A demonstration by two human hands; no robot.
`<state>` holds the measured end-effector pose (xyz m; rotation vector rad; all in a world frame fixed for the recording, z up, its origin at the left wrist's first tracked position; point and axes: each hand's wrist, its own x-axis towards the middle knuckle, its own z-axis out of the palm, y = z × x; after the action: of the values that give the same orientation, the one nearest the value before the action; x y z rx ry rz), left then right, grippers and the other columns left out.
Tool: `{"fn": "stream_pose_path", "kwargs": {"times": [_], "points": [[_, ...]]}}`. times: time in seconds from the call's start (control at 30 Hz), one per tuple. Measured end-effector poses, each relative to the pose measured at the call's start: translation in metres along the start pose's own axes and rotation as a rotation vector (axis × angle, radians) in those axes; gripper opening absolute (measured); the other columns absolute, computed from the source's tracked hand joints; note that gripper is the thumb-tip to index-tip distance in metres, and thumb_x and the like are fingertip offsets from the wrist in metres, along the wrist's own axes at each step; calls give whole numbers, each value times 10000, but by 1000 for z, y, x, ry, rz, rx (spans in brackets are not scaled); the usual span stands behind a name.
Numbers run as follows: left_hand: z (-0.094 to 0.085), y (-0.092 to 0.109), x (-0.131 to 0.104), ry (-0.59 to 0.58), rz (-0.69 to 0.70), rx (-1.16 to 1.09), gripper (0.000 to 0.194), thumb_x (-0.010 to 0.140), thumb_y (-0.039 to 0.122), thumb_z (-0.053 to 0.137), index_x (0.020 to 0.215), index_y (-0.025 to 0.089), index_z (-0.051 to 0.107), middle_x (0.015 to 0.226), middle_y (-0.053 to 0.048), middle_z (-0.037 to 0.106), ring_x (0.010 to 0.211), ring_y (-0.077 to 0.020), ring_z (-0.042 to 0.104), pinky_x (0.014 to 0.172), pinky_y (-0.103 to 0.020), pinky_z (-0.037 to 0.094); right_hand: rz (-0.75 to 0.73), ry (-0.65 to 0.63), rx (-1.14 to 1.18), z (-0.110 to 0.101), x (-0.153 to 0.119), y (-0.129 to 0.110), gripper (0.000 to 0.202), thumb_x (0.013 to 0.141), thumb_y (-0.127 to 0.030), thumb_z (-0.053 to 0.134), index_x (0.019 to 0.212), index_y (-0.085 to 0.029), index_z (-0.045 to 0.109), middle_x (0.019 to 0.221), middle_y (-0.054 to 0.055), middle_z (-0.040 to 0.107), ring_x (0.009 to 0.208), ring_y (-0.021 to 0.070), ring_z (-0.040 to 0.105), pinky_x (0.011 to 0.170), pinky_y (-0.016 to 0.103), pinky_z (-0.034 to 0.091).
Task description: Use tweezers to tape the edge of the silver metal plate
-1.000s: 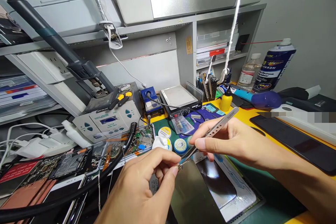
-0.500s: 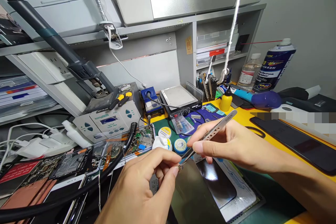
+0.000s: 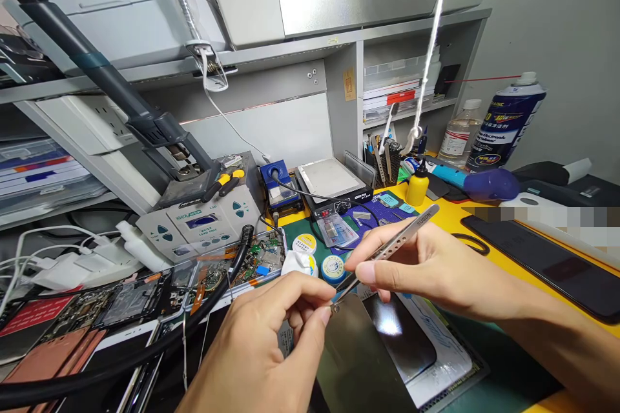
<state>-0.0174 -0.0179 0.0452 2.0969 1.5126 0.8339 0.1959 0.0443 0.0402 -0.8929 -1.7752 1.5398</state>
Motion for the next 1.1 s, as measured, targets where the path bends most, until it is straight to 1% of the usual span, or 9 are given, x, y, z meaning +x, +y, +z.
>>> {"fn": "stream_pose_path", "kwargs": {"times": [0.17, 0.3, 0.47, 0.63, 0.7, 0.87, 1.1], "points": [[1, -1, 2, -13, -12, -11, 104, 863, 235, 559, 821, 239, 654, 683, 14, 673, 622, -151, 653, 594, -206, 543, -27, 0, 23, -2, 0, 0, 174, 837, -363, 724, 903, -202, 722, 708, -23, 629, 638, 114, 566, 563, 208, 437], [0, -2, 2, -26, -8, -25, 108, 868, 235, 555, 822, 236, 653, 697, 11, 681, 630, -150, 654, 599, -207, 538, -14, 1, 0, -4, -1, 0, 184, 830, -374, 729, 896, -202, 725, 708, -20, 622, 640, 118, 560, 561, 214, 430], [0, -3, 1, -24, -35, -49, 115, 869, 239, 557, 847, 235, 670, 714, 5, 692, 630, -150, 650, 594, -207, 537, -56, 21, 50, -6, -2, 0, 210, 840, -386, 720, 902, -186, 721, 710, -12, 632, 654, 124, 580, 612, 234, 459], [0, -5, 2, -30, -59, -96, 126, 863, 244, 573, 912, 228, 689, 709, -2, 684, 641, -156, 651, 617, -216, 552, -36, -27, 66, -6, 0, 1, 232, 829, -397, 728, 889, -174, 726, 756, 0, 643, 646, 122, 585, 590, 230, 473], [0, -5, 3, -33, -58, -105, 124, 863, 243, 574, 909, 226, 688, 711, -4, 683, 641, -157, 649, 614, -217, 551, -35, -19, 44, -5, 0, 2, 244, 832, -410, 724, 894, -174, 728, 775, 6, 650, 656, 124, 590, 592, 228, 471], [1, -6, 2, -25, -57, -103, 96, 860, 246, 580, 863, 226, 674, 722, -9, 690, 643, -157, 646, 609, -213, 549, -33, -5, 14, -5, 0, 4, 252, 830, -424, 722, 894, -180, 725, 751, 1, 648, 655, 127, 591, 593, 231, 465], [1, -6, 2, -26, -66, -117, 99, 850, 238, 585, 870, 236, 681, 727, -6, 698, 628, -151, 649, 621, -211, 553, -32, 5, 19, -4, 1, 4, 229, 839, -421, 712, 898, -200, 726, 751, -8, 643, 664, 129, 587, 599, 233, 462]]}}
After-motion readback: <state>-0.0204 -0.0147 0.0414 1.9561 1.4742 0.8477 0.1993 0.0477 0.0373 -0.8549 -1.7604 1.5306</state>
